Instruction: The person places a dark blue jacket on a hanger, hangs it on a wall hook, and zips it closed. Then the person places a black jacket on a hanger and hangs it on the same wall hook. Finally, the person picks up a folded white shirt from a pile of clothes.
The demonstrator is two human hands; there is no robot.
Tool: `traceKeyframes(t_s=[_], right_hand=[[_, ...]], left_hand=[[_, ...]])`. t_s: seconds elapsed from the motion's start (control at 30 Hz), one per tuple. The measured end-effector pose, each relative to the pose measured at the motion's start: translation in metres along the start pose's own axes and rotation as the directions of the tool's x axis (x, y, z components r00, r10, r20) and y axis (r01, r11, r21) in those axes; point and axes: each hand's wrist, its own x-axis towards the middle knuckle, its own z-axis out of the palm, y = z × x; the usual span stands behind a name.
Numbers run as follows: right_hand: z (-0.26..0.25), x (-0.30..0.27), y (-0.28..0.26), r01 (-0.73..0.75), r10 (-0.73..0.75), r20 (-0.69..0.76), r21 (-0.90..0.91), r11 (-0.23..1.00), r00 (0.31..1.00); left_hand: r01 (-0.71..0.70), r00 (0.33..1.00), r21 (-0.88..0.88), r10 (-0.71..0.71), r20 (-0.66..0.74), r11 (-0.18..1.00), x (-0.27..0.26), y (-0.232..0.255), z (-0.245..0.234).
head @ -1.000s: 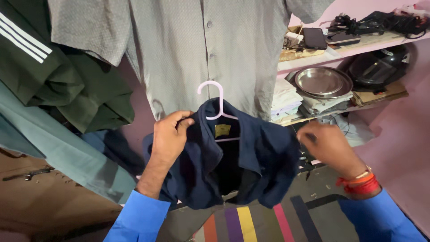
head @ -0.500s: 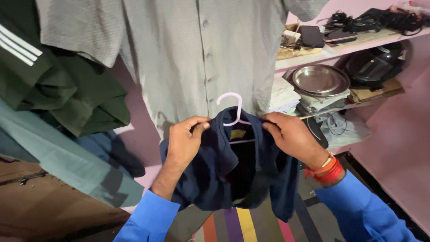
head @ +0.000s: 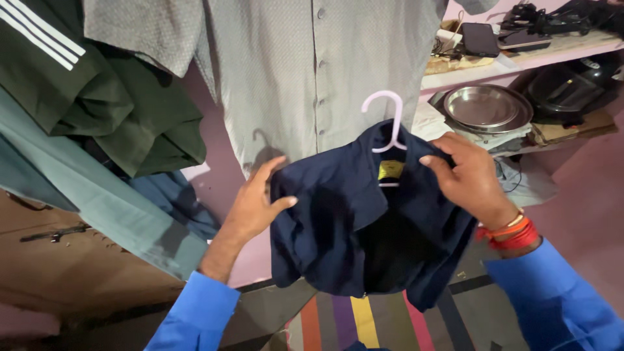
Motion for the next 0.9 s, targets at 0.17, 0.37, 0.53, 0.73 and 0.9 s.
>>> traceKeyframes(t_s=[0.17,0.37,0.53,0.73,0.9], right_hand=[[-0.011,0.001,0.016,-0.021,0.021,0.010,-0.002,1.000,1.000],[-0.020,0.002,0.034,-0.067,0.065,0.041,0.050,0.997,0.997],[-0.018,0.000,0.038,-0.090,0.084,0.060,0.114,0.989,0.995],[-0.022,-0.005,0.044,-0.033,0.036,-0.031,0.109,0.993,0.999],[-0.024,-0.014,0.051,-0.107,0.113,-0.109,0.056,0.993,0.988]], left_hand=[[0.173,0.985,0.156,-0.174,-0.010,0.972,-0.006,-0.048,0.002],[0.168,0.976,-0.233,-0.195,-0.098,0.958,0.005,-0.098,0.003],[0.092,0.962,-0.056,-0.103,-0.252,0.994,0.015,-0.086,0.017],[0.067,0.996,-0.220,-0.077,-0.040,0.973,0.018,-0.036,0.017],[0.006,0.995,0.200,0.014,-0.098,0.980,0.009,-0.021,0.031]])
